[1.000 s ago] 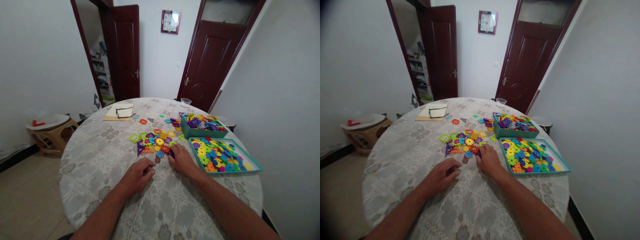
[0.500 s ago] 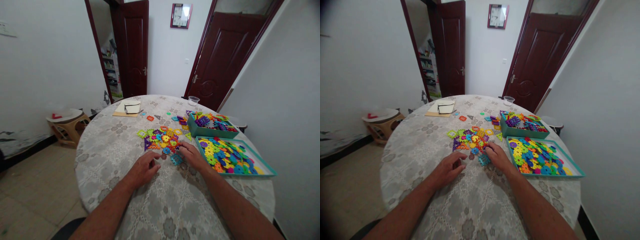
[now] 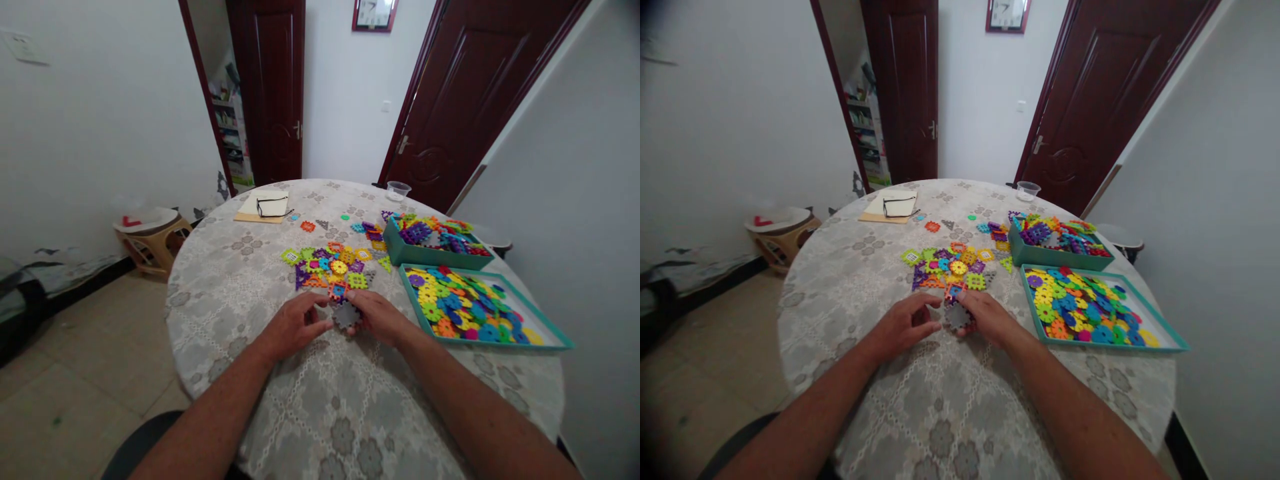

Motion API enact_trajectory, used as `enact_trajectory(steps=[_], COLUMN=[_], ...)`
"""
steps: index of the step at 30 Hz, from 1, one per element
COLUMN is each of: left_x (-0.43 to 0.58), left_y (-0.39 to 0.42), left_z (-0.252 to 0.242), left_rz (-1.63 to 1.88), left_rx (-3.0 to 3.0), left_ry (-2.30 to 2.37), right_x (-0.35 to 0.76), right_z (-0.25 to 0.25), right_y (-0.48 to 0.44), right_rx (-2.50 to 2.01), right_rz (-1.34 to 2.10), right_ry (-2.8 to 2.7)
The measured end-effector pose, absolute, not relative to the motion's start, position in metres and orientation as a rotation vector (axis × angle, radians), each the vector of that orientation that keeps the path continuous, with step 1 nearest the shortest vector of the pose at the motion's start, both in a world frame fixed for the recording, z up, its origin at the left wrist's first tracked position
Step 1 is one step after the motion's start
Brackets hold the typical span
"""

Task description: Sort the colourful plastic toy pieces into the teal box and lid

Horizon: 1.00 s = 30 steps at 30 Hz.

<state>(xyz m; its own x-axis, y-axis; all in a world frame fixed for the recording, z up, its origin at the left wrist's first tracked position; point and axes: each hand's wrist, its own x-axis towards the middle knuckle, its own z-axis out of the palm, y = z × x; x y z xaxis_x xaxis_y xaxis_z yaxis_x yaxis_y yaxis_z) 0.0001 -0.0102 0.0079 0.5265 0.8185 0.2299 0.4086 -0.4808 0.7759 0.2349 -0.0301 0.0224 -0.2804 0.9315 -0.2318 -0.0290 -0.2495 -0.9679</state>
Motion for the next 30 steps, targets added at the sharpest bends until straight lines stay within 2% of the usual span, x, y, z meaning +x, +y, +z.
enact_trajectory(steps=[6,10,18,30], left_x=[-0.001,-0.003,-0.001,-0.003], left_y=[-0.007,-0.005,-0.006,-0.003], left_z=[0.004,0.001,0.004,0.001], left_rz=[0.782,0.794,0.773,0.789], left_rx=[2.132,2.128,2.065,2.035], left_ry=[0.96,0.952,1.044,1.048], right_x=[0.216,0.217,0.225,0.211], right_z=[0.015,0.013,0.022,0.022], right_y=[-0.035,-0.032,-0.035,-0.046], right_rx=[-1.123,-1.199,-1.423,-1.259], right_rz=[1.68,1.554,0.672,0.647], right_ry=[-1.21,-1.257,-1.866,-2.068])
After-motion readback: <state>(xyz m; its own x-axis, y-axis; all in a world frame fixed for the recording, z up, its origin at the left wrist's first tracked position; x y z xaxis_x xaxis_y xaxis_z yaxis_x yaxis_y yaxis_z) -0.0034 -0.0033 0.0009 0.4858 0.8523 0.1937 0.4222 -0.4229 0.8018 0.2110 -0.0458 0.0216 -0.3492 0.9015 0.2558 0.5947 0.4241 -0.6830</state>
